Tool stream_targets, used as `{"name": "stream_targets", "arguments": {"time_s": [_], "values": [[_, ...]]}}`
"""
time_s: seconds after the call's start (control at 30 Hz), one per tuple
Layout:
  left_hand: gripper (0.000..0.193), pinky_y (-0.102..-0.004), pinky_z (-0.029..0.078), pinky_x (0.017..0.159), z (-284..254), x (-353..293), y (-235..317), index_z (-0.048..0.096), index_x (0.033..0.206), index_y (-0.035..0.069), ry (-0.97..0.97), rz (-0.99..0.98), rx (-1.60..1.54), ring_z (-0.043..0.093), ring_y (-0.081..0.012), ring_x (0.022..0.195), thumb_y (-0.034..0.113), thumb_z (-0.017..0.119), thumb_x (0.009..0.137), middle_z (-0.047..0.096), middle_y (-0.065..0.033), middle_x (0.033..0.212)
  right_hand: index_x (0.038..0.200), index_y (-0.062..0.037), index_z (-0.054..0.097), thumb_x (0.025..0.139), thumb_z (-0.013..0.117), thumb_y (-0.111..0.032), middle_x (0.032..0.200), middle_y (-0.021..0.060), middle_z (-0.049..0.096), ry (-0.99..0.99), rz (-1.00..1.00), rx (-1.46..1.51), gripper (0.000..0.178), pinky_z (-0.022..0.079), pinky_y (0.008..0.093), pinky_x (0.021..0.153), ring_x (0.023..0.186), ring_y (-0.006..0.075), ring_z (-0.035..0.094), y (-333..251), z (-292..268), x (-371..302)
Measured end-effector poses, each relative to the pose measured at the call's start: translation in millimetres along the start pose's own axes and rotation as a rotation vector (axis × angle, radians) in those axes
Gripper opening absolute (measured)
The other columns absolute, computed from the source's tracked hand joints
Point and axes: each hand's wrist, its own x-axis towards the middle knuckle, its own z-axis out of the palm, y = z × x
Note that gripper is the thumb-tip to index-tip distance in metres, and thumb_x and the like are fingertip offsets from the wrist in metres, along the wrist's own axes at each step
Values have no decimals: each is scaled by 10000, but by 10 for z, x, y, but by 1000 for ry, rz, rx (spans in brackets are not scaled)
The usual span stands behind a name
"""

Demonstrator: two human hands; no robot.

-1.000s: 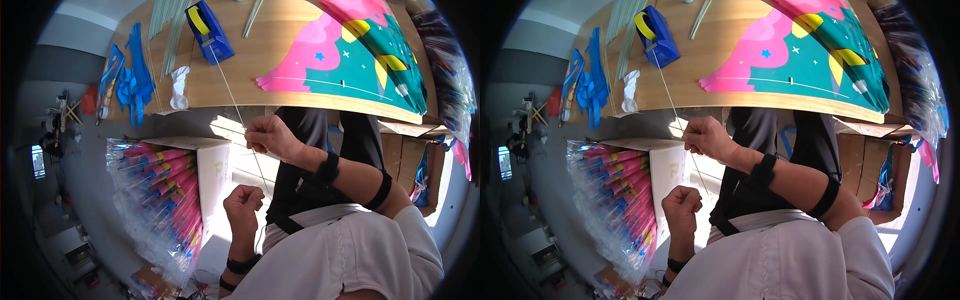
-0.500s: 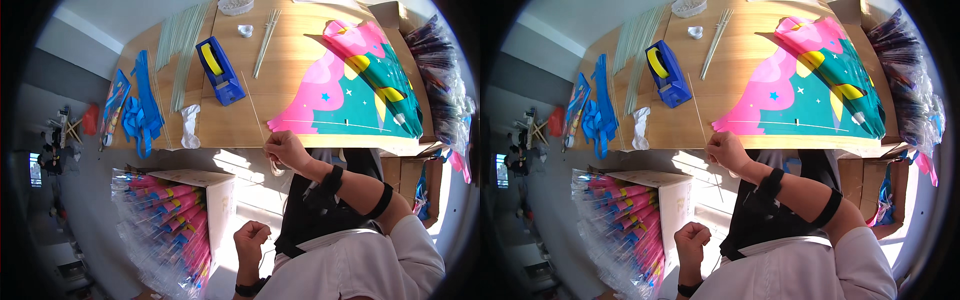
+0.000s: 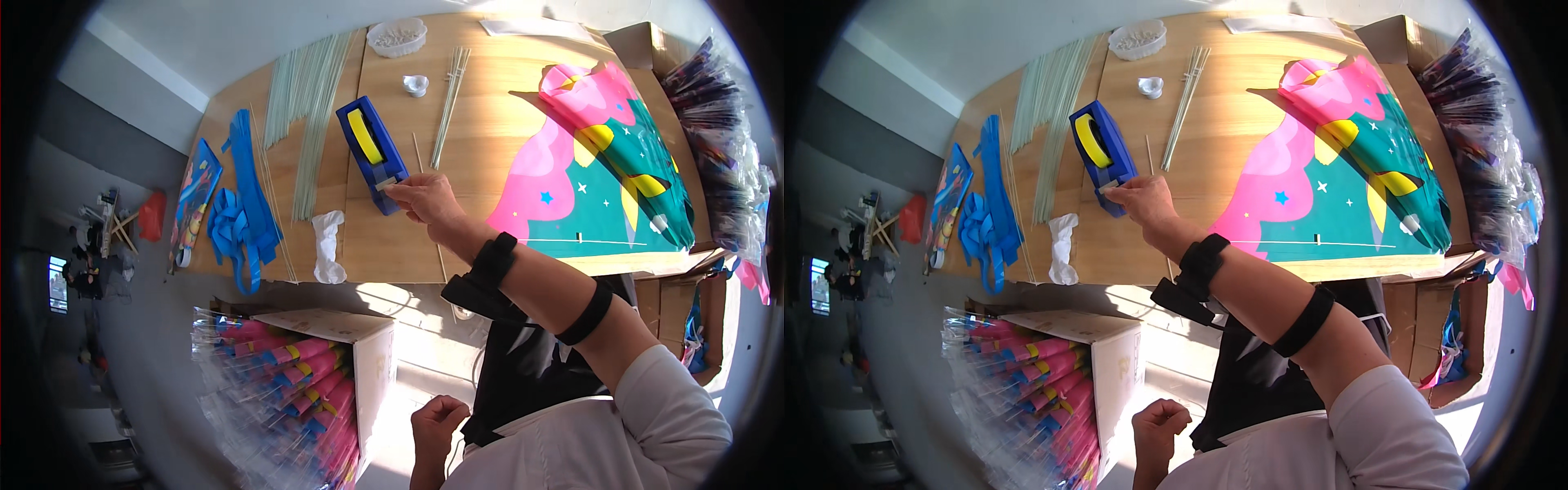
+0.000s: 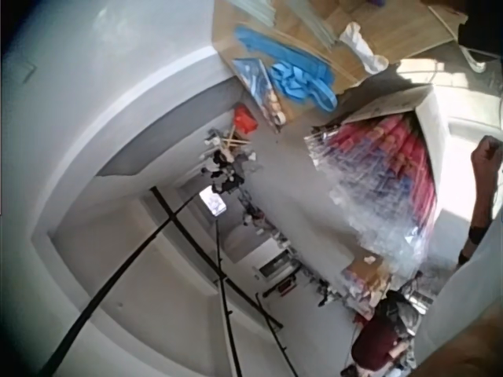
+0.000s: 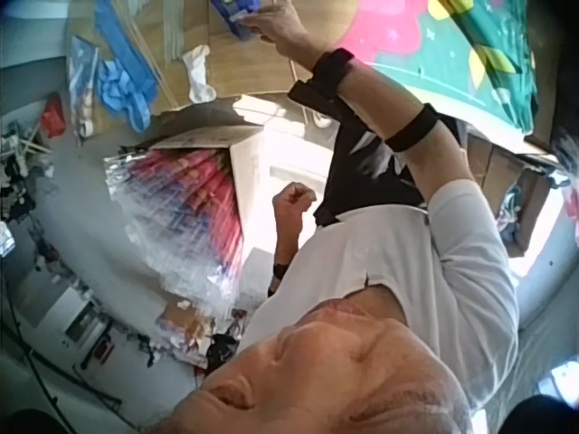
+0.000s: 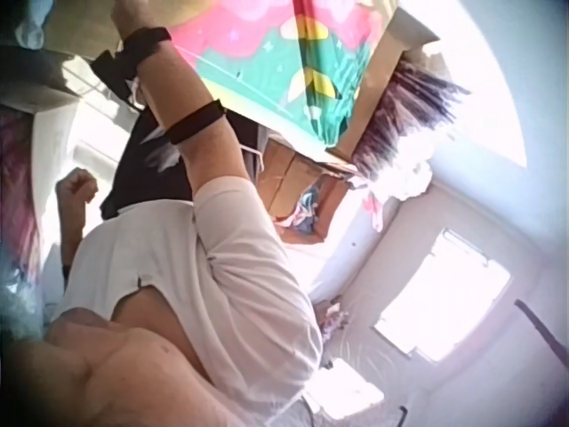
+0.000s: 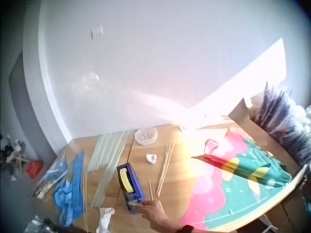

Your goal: Assembling a decorative kite by attaching wooden sticks to the fabric using adhesive tape.

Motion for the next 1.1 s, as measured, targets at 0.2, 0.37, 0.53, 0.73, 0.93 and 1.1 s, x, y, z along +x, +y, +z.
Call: {"name": "stream_targets", "arguments": {"time_s": [0.2, 0.37, 0.53, 0.73, 0.93, 1.1], "values": [[44, -221, 478, 655, -124, 108, -141, 679, 817, -29, -76, -27, 78, 596, -83, 684, -37, 711, 789, 663, -41, 738, 708, 10, 650, 741, 773, -84, 659, 61, 579, 29, 91, 276, 159, 410, 289, 553, 625, 131, 530, 103, 28, 99], [48, -227, 477, 642, -229, 177, -344, 684, 809, -23, -77, -90, 244, 595, -80, 672, 4, 721, 794, 668, -41, 716, 640, 7, 630, 735, 749, -81, 638, 70, 582, -72, -147, 324, 176, 427, 266, 552, 586, 122, 528, 265, -89, 14], [65, -222, 475, 621, -320, 259, -496, 685, 811, -27, -62, -102, 220, 592, -78, 653, 28, 717, 801, 669, -48, 703, 649, 31, 636, 744, 746, -133, 600, 91, 592, -64, 22, 159, 219, 473, 275, 535, 526, 135, 551, 176, -137, -3], [69, -212, 470, 601, -367, 301, -534, 685, 814, -31, -65, -98, 181, 594, -70, 643, 31, 713, 801, 671, -49, 706, 664, 30, 634, 798, 735, -141, 628, 103, 631, 119, -44, -114, 240, 477, 259, 473, 528, 139, 599, 64, 5, -103], [71, -198, 449, 577, -369, 299, -524, 686, 817, -32, -38, -112, 142, 571, -59, 618, 29, 719, 801, 664, -40, 698, 676, 33, 615, 819, 720, -117, 644, 102, 635, 168, -68, -78, 232, 510, 268, 482, 547, 150, 625, 71, 66, -121], [72, -195, 442, 570, -400, 315, -585, 685, 815, -31, -38, -101, 115, 565, -58, 614, 28, 723, 798, 661, -37, 693, 740, 43, 596, 829, 687, -49, 651, 106, 626, 98, -70, 53, 157, 511, 267, 483, 558, 160, 624, 12, 69, -36]]}}
